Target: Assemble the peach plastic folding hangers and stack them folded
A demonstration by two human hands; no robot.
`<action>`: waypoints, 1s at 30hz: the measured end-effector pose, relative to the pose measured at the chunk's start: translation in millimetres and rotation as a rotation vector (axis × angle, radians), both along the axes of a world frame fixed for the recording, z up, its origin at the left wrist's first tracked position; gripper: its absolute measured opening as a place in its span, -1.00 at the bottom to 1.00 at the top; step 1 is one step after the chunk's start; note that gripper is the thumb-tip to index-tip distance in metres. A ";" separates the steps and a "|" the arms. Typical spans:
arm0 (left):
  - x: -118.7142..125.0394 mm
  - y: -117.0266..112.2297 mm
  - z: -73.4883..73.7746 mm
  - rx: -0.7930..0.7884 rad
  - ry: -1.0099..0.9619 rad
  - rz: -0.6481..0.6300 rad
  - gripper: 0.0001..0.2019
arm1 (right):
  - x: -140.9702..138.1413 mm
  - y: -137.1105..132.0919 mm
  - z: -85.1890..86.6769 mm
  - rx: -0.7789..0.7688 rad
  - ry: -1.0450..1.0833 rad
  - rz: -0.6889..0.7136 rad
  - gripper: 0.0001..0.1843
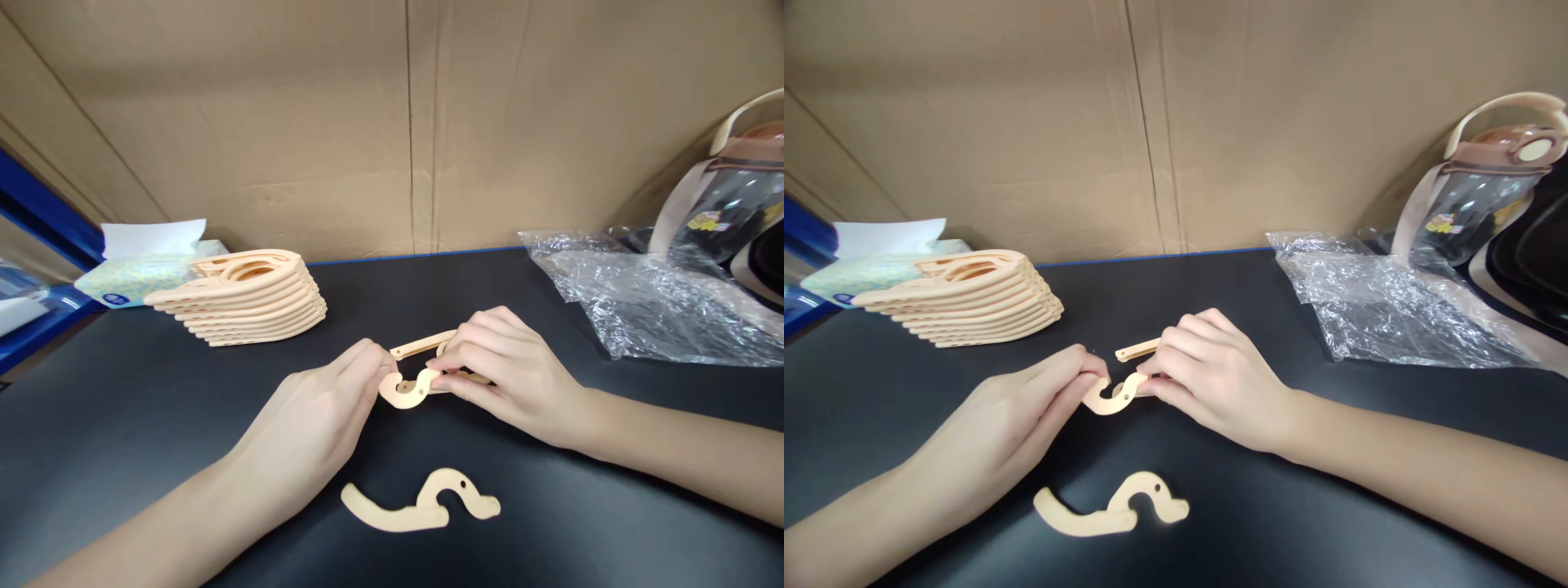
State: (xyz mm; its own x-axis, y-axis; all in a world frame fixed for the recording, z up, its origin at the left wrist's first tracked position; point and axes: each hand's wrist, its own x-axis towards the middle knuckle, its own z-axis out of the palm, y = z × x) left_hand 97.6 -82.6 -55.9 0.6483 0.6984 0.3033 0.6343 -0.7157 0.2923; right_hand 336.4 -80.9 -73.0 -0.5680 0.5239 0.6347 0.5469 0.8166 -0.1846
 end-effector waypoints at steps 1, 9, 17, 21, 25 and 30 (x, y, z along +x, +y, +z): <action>0.8 -0.8 0.2 0.017 0.005 -0.016 -0.80 | 0.0 -0.4 0.4 0.019 0.000 0.009 -0.83; 5.9 -8.6 -1.6 0.272 0.096 -0.185 -0.76 | -1.3 -5.0 6.0 0.237 -0.068 0.101 -0.67; 6.9 -7.4 -3.6 0.416 0.153 -0.243 -0.73 | -2.7 -2.9 6.2 0.135 -0.064 0.128 -0.69; 8.6 -7.5 -0.4 0.455 0.228 -0.269 -0.74 | -4.2 -2.1 4.6 0.045 -0.057 0.170 -0.67; 7.0 -8.0 0.2 0.585 0.264 -0.275 -0.76 | -4.3 -3.0 3.9 -0.002 -0.050 0.224 -0.69; 5.7 -9.6 1.6 0.618 0.303 -0.285 -0.77 | -4.2 -3.2 4.1 -0.050 -0.038 0.260 -0.73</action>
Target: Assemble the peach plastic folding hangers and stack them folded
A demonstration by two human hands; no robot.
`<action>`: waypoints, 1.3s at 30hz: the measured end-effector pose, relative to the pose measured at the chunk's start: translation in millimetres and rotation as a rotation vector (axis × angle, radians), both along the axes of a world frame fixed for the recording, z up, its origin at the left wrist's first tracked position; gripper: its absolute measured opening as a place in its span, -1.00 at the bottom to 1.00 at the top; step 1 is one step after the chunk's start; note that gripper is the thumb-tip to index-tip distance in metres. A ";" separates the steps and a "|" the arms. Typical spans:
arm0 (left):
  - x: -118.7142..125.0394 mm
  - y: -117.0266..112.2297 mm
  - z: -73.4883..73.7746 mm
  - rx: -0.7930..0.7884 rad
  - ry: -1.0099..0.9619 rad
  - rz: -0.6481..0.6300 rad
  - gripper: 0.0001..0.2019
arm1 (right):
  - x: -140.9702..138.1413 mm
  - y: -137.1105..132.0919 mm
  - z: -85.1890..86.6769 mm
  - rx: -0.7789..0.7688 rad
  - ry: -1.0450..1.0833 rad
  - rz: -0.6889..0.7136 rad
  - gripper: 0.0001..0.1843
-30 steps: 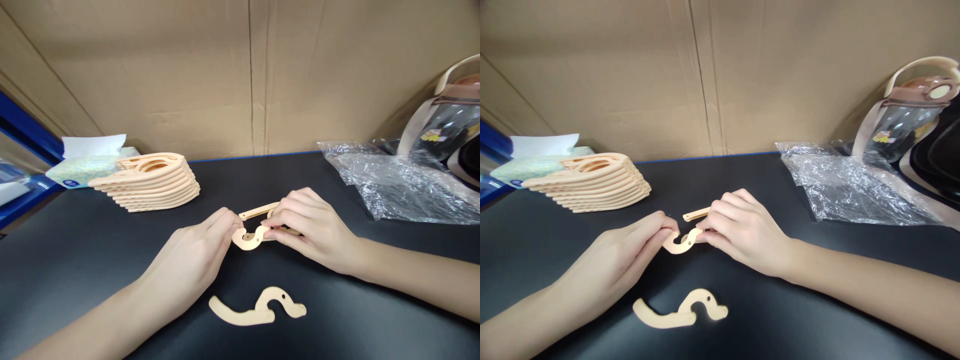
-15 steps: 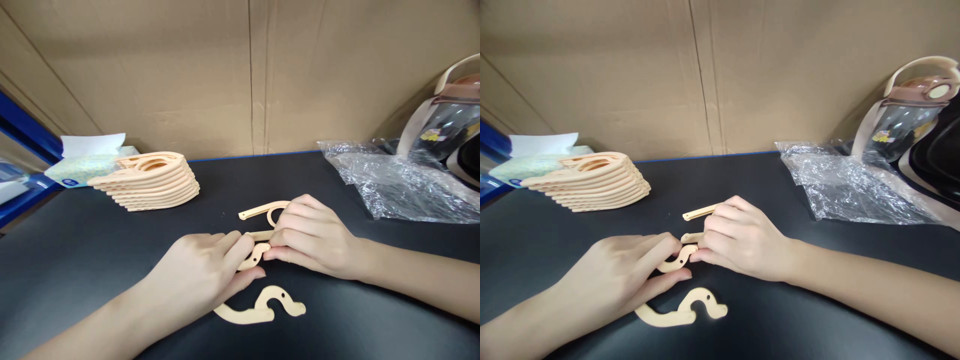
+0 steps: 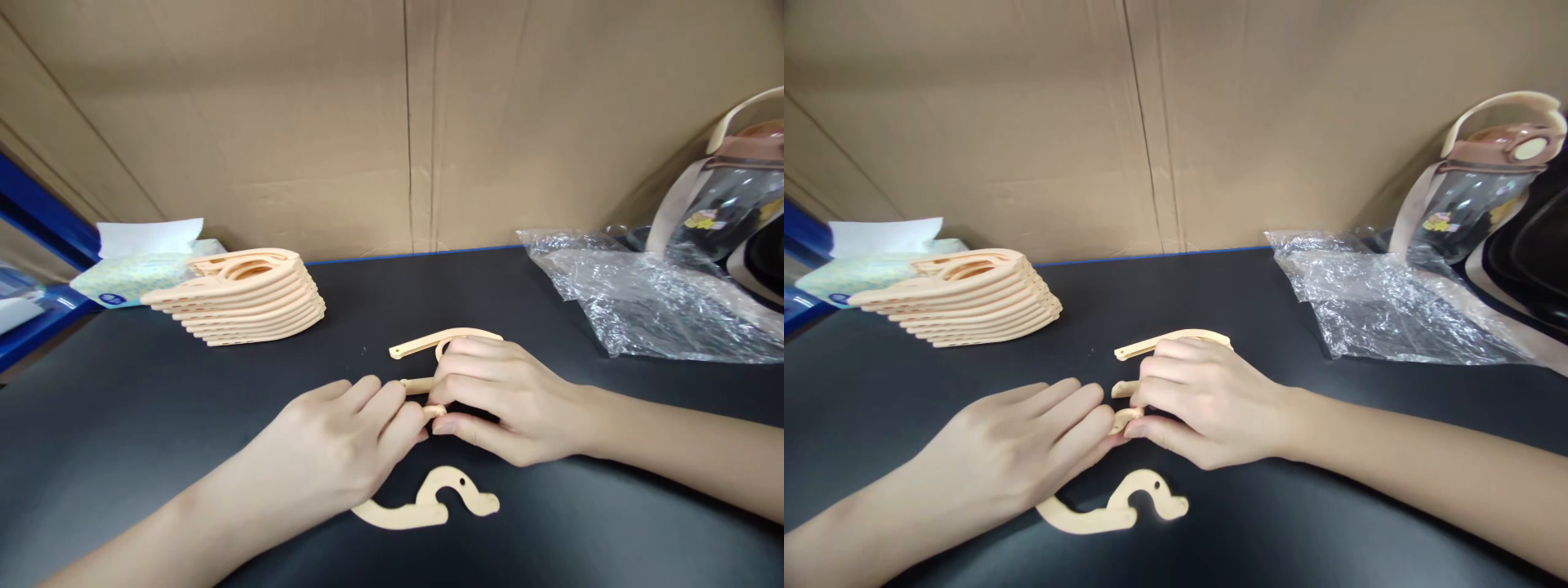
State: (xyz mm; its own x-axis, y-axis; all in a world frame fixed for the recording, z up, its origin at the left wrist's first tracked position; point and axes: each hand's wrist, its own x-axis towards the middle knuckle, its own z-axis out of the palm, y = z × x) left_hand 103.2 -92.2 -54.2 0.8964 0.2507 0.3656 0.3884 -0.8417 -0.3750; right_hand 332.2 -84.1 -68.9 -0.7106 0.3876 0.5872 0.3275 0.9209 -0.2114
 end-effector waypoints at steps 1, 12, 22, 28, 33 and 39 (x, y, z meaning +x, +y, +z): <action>0.2 -0.2 0.5 0.001 -0.002 -0.003 -0.78 | 0.2 -0.1 0.0 -0.008 0.003 0.000 -0.75; -0.9 3.3 -1.9 -0.004 -0.023 0.023 -0.77 | 0.6 -0.5 -0.8 -0.062 0.015 -0.030 -0.82; -2.5 9.4 2.4 -0.028 -0.018 0.082 -0.73 | 1.1 2.2 0.2 -0.048 0.003 -0.103 -0.79; -2.4 14.1 3.6 -0.095 0.028 0.133 -0.72 | 2.3 3.2 -0.6 -0.001 -0.038 -0.107 -0.68; -2.3 16.1 2.0 -0.121 0.032 0.164 -0.74 | 1.9 3.6 -2.5 0.005 -0.038 -0.128 -0.70; -3.7 19.0 0.6 -0.178 0.041 0.227 -0.79 | 0.9 2.9 -5.0 -0.002 -0.086 -0.219 -0.82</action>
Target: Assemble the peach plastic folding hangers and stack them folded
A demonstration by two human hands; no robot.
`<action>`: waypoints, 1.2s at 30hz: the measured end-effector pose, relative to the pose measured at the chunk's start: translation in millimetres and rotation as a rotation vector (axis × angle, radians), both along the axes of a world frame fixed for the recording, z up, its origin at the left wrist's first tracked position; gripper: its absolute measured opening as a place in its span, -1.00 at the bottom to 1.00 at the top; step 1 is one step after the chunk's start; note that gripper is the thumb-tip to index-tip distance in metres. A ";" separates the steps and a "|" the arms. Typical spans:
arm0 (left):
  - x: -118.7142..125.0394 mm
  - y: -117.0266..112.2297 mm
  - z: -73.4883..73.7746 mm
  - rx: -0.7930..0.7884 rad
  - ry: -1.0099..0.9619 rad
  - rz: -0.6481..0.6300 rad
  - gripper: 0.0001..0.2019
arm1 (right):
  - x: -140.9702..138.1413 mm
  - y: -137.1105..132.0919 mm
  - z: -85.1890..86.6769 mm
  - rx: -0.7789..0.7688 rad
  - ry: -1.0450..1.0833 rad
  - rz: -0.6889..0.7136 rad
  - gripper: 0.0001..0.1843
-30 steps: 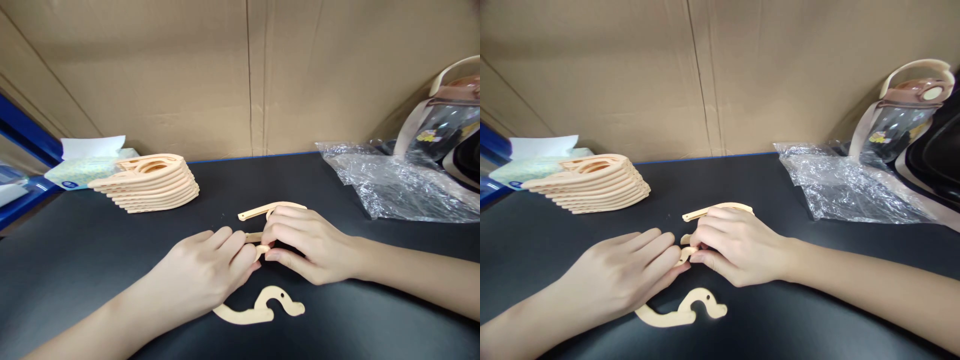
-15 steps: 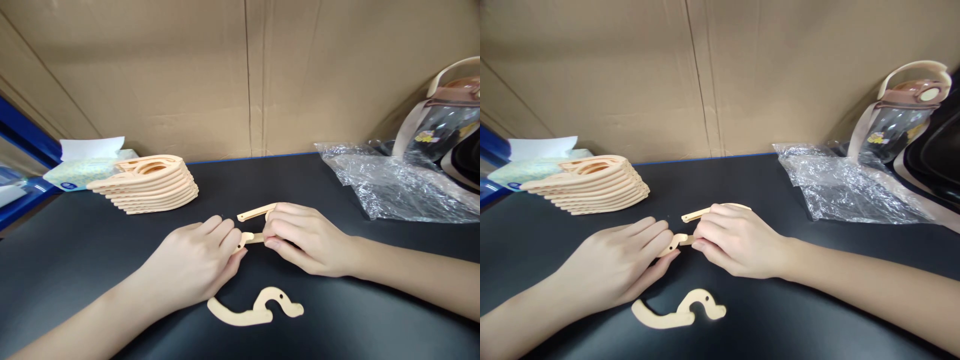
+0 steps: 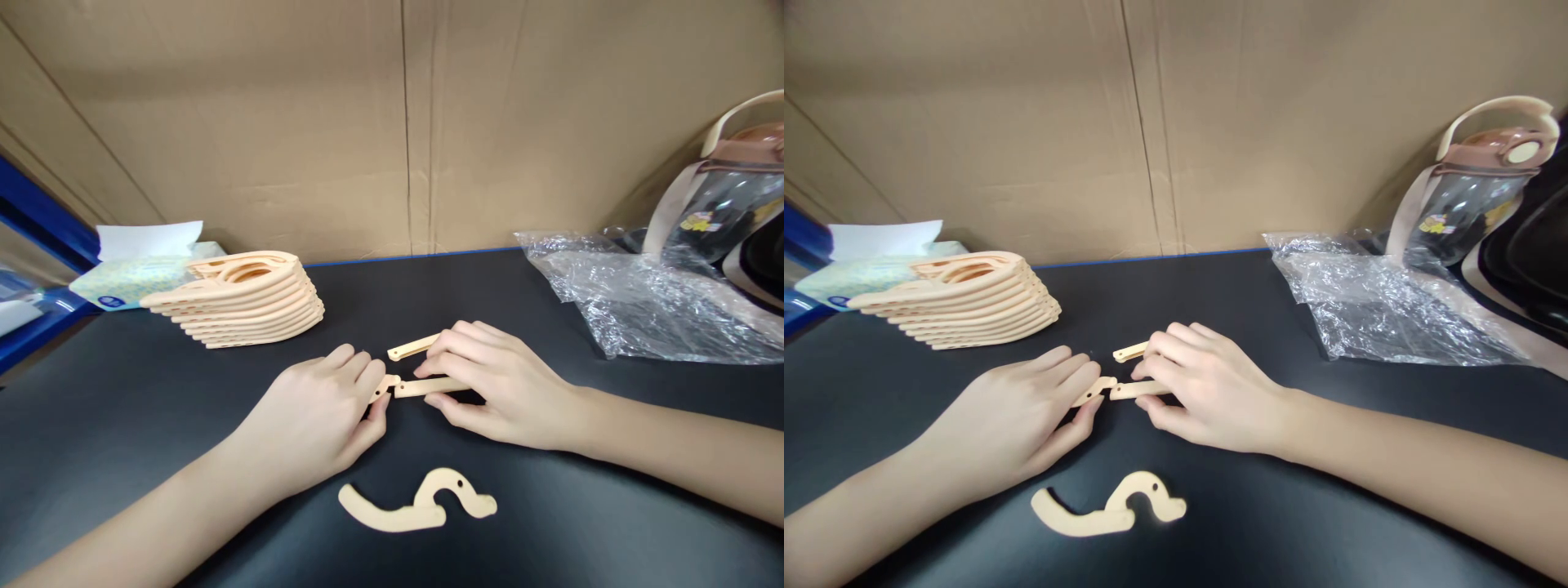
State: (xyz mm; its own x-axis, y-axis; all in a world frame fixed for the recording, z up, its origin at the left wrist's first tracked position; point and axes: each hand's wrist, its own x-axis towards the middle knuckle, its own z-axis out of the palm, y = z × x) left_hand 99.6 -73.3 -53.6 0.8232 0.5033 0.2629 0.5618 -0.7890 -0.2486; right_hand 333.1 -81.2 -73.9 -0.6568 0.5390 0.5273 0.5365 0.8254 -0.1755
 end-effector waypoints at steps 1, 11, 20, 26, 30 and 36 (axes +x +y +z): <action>-0.4 -0.1 -0.6 -0.013 0.004 0.019 -0.80 | 0.2 0.1 -0.4 -0.007 -0.013 -0.016 -0.80; -0.6 -1.5 -7.0 -0.055 -0.040 0.008 -0.78 | 1.1 0.8 -0.8 0.016 -0.039 -0.008 -0.75; -1.7 0.4 -9.4 -0.134 -0.059 0.017 -0.76 | -2.3 -5.1 -1.5 0.145 -0.057 -0.137 -0.77; -2.7 -1.7 -11.0 -0.233 -0.150 0.049 -0.77 | -2.5 -4.5 0.1 0.223 -0.105 -0.129 -0.77; -1.1 -7.0 -9.4 -0.239 -0.156 0.055 -0.79 | -2.1 -5.2 1.2 0.213 -0.093 -0.114 -0.78; -1.1 -6.0 -6.1 -0.216 -0.185 0.048 -0.80 | -1.7 -4.0 0.2 0.195 -0.060 -0.077 -0.77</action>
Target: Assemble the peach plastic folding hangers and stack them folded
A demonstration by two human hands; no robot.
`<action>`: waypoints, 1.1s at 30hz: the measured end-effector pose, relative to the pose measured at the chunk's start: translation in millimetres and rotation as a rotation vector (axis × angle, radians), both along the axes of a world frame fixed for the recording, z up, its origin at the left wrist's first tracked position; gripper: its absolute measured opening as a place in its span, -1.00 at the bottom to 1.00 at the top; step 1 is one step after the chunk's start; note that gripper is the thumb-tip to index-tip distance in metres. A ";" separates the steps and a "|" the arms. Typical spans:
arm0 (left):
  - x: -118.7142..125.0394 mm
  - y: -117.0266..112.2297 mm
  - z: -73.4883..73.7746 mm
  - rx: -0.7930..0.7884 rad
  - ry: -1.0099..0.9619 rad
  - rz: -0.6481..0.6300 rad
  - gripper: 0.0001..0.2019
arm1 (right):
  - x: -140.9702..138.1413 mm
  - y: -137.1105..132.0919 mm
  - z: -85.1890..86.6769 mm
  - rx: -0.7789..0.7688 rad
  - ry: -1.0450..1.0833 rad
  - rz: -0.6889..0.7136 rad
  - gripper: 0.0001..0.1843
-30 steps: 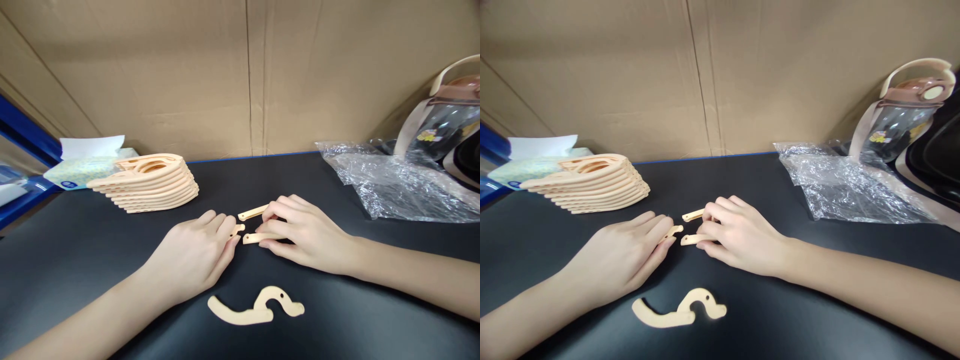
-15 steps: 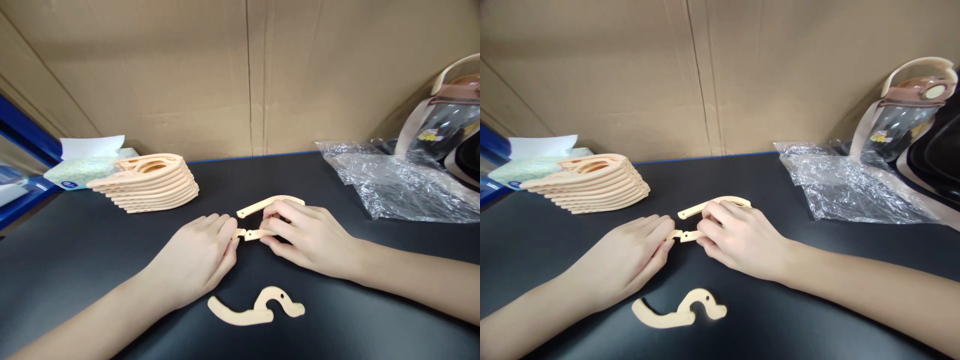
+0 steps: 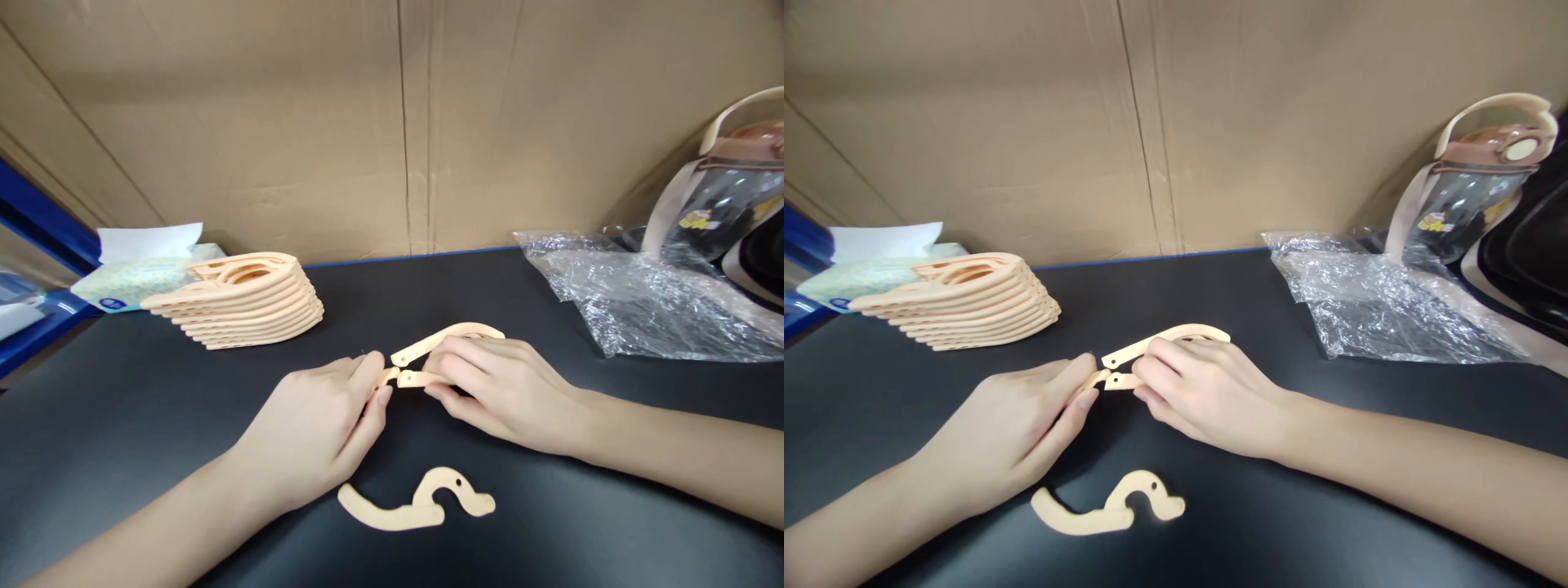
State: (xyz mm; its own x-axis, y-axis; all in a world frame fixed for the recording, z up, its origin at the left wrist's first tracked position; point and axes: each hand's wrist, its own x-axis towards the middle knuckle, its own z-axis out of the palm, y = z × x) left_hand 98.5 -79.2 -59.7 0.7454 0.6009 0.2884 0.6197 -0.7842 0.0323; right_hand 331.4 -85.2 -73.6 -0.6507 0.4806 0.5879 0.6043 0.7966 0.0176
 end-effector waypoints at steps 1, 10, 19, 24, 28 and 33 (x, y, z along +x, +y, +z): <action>-0.2 0.8 0.4 0.000 -0.007 0.000 -0.81 | 0.2 0.4 -0.3 0.001 -0.003 0.000 -0.78; 0.9 -0.8 1.6 -0.076 -0.022 -0.045 -0.86 | -0.2 -0.4 1.7 -0.016 -0.024 0.030 -0.78; 1.3 1.0 -4.4 -0.017 -0.017 -0.020 -0.72 | 2.2 0.0 2.0 -0.147 0.009 0.091 -0.78; 3.3 -0.6 -5.5 0.069 0.015 -0.028 -0.63 | 3.3 0.4 0.9 -0.217 0.033 0.113 -0.73; 4.0 -2.4 0.3 0.174 0.087 -0.056 -0.56 | 3.7 0.7 0.5 -0.255 0.054 0.142 -0.72; 4.9 -2.1 2.2 0.254 0.110 -0.096 -0.53 | 3.8 1.3 1.1 -0.279 0.082 0.161 -0.73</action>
State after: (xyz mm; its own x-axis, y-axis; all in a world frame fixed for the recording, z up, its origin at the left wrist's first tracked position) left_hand 103.4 -81.3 -57.4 0.8306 0.4450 0.3347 0.5311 -0.8138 -0.2359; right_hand 335.2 -83.9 -72.5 -0.6872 0.5256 0.5015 0.4608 0.8490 -0.2584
